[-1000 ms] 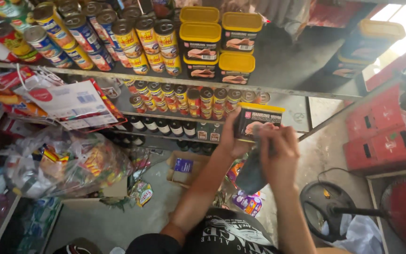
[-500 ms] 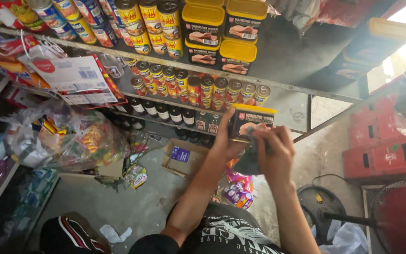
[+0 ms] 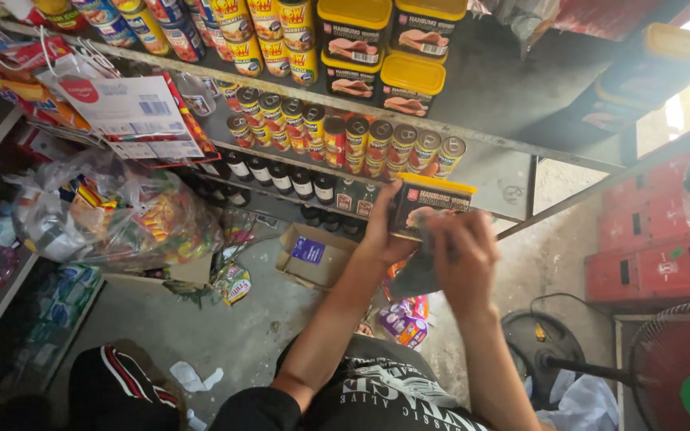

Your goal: The person is wiping dust off various canned meat products on a grocery store shelf using a cleaning cloth.

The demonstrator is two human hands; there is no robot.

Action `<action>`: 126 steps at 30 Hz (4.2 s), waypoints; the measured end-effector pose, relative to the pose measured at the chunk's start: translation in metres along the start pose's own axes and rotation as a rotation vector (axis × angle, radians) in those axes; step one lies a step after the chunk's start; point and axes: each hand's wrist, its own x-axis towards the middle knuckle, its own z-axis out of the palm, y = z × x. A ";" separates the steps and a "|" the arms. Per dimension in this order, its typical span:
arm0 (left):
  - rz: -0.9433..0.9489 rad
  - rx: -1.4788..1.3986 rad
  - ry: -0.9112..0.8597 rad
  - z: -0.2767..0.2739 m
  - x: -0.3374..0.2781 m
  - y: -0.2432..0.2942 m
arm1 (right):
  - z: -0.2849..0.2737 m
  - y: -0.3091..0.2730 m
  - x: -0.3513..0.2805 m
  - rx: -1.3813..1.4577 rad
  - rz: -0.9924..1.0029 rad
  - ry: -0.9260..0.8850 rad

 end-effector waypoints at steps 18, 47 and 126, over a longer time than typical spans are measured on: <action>-0.132 0.211 0.215 0.019 0.002 0.012 | 0.020 0.002 0.020 -0.051 0.090 0.100; -0.093 0.141 0.103 0.018 -0.008 0.040 | 0.029 -0.010 -0.005 -0.015 0.092 0.035; -0.080 0.926 0.486 -0.013 -0.005 0.043 | 0.045 -0.016 -0.006 0.076 0.088 0.042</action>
